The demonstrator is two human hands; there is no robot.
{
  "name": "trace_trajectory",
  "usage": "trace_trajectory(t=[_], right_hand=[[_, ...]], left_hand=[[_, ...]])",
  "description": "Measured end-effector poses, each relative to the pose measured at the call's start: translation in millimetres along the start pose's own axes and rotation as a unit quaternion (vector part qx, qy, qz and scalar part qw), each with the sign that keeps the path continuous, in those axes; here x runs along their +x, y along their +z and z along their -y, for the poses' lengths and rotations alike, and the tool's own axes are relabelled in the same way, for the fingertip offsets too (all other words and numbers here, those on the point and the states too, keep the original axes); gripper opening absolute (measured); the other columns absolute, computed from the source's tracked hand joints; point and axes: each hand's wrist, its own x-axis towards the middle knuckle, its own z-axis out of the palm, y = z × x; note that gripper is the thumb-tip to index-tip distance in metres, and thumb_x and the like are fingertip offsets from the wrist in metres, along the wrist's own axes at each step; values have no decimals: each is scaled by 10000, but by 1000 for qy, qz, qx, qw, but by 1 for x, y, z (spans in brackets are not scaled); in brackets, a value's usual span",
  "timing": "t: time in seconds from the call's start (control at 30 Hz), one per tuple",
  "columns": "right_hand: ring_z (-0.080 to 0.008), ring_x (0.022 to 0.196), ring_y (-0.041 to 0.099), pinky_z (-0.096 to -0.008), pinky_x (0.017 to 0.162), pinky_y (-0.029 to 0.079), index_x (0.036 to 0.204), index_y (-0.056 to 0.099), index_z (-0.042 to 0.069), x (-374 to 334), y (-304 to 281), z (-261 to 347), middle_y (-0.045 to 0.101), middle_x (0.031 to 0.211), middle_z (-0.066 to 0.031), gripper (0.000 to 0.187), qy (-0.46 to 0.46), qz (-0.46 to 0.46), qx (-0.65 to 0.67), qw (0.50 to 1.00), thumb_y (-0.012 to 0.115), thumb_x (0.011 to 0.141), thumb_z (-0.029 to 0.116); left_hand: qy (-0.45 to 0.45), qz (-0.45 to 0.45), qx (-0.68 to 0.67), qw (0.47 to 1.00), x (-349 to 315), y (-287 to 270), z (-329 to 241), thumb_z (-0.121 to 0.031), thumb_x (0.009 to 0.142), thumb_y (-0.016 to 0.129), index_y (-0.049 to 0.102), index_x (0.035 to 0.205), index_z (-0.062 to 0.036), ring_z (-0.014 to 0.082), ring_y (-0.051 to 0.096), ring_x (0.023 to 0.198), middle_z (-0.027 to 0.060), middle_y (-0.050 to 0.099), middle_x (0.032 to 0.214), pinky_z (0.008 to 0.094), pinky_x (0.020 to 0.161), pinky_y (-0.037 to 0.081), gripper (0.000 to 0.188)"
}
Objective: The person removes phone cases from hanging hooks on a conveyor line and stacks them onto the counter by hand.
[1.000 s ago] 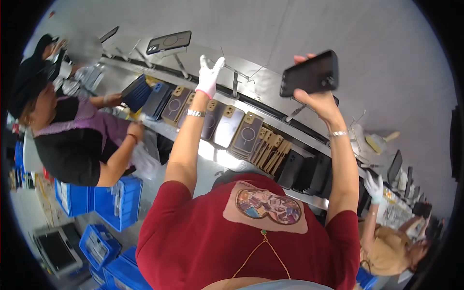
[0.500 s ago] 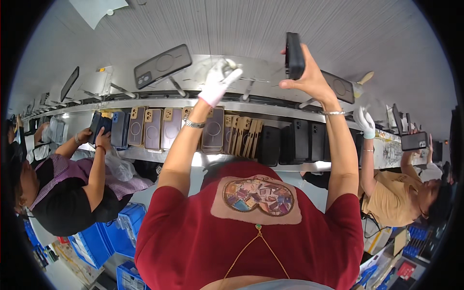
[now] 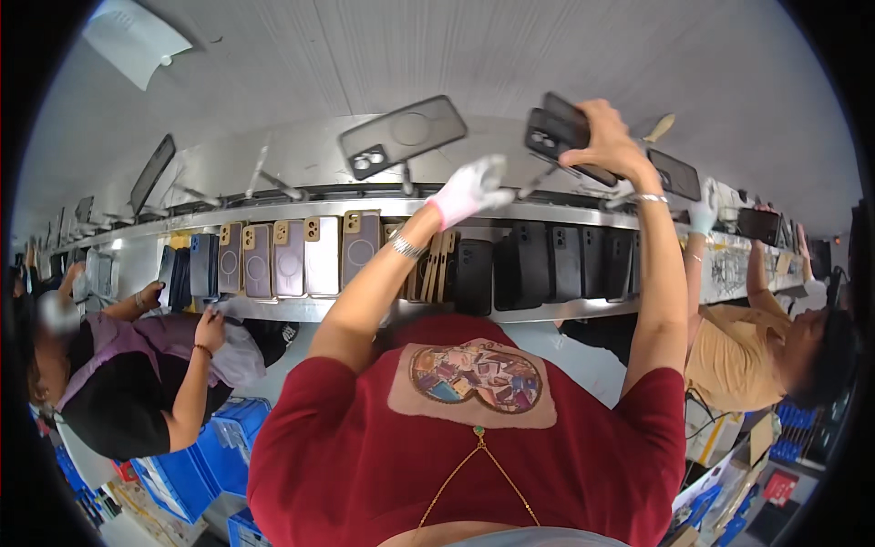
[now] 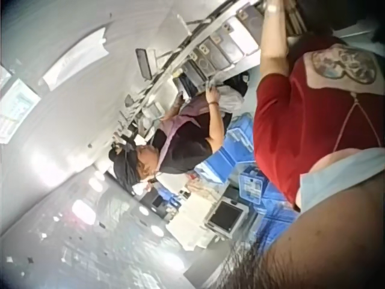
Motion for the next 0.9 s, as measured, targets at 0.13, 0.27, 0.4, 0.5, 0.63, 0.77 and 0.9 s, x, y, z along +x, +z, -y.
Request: trace_trajectory(t=[0.13,0.27,0.4,0.5,0.63,0.77,0.9], right_hand=[[-349,1273,457,-413,1076,359,1365,422,-59,-14,-14,-24,478,1353,-232,959,38,-146,94,984,819,694,499],[-233,1113,532,-356,967,431,1376,409,-33,-25,-17,10,530,1250,-155,742,67,-156,293,941,769,787,239],[-219,1097,529,-346,941,446,1398,393,-19,-2,-13,70,530,1244,-137,787,-55,-150,350,923,786,773,252],[-228,1178,492,-356,1008,395,1399,399,-22,22,-10,133,500,1337,-137,874,-121,-110,391,906,840,716,299],[-218,1201,487,-350,1052,377,1386,414,-9,44,-8,221,503,1338,-112,935,-174,-39,458,871,884,663,353],[-220,1240,476,-368,1086,368,1400,370,23,64,7,269,499,1338,-91,998,-218,24,542,811,883,651,437],[-219,1275,469,-365,1066,398,1413,357,43,82,19,271,498,1353,-89,966,-202,37,573,794,882,677,382]], left_hand=[[-85,116,-188,972,-80,-46,63,-223,910,698,519,1315,-17,142,614,1057,97,662,1119,292,898,526,489],[-118,-124,-258,951,-154,-98,92,-105,907,688,556,1260,-25,91,599,958,35,646,1073,258,840,521,385],[-95,-424,-132,891,-206,-172,75,-215,866,739,466,1326,2,161,588,977,91,614,1091,301,825,513,578],[-100,-562,-19,821,-227,-231,64,-224,770,813,230,1458,47,280,499,1222,237,424,1393,342,987,469,942],[-97,-650,110,746,-204,-281,52,-390,595,906,-3,1490,95,343,112,1462,288,50,1558,362,1196,157,1365],[16,-692,-2,722,-166,-275,57,-272,654,885,84,1511,29,344,275,1414,260,261,1515,380,1175,220,1211],[36,-663,-121,738,-170,-254,62,-77,899,615,379,1418,-23,111,573,864,81,631,1023,258,817,486,573]])
